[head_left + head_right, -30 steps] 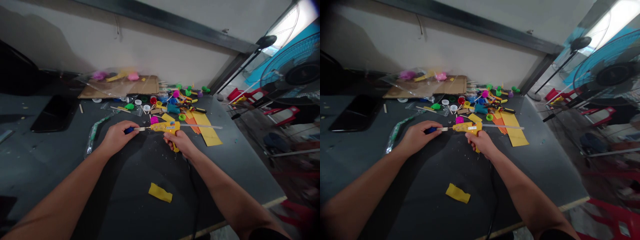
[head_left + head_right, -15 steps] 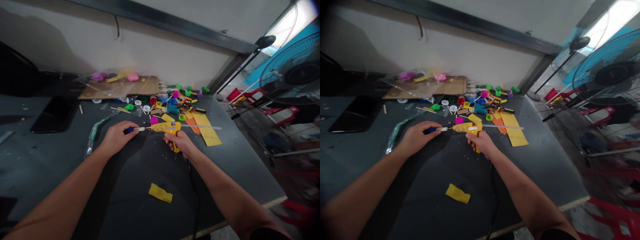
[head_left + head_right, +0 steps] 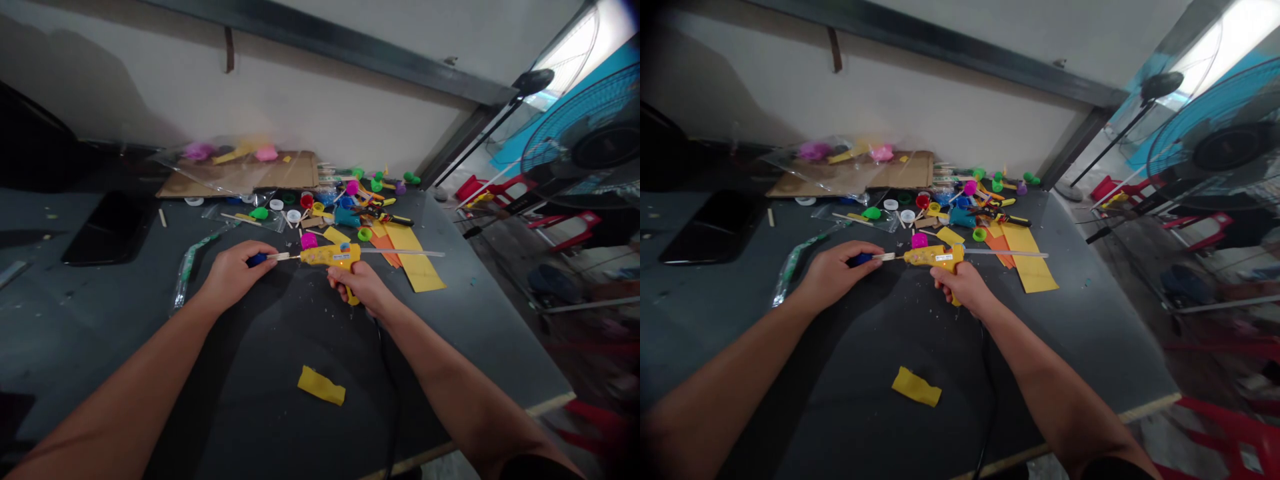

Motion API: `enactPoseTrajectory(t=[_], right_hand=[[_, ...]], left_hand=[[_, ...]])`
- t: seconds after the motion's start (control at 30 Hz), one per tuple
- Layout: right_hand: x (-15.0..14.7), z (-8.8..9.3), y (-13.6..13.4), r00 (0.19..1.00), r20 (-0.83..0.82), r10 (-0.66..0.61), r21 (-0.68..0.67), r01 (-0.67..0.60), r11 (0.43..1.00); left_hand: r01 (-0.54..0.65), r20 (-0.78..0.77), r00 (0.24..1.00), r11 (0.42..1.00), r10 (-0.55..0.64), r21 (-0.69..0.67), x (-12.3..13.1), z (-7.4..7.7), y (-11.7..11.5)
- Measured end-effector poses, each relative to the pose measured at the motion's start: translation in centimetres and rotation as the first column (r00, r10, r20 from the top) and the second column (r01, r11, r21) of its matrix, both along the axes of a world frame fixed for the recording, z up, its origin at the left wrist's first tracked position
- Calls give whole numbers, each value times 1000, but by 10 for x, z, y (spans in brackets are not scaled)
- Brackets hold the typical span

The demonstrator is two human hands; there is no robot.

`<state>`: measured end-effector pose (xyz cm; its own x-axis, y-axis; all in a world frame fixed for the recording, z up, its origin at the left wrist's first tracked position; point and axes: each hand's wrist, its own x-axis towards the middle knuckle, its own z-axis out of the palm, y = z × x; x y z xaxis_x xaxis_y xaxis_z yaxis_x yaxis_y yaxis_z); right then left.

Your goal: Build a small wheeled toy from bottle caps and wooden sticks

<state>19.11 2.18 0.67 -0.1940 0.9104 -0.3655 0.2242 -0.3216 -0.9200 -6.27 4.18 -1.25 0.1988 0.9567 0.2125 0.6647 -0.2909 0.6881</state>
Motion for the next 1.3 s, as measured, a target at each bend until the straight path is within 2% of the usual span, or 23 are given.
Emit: enactPoseTrajectory(t=[0.67,1.3], right_hand=[[-5,1,4,998,-22,-55,6,56,998],[-4,5,2,999,-20,-32,-20,32,999]], left_hand=[[9,29,1000,1000,-9,6,0,1,0],[-1,27,1000,1000,1,7,0,1,0]])
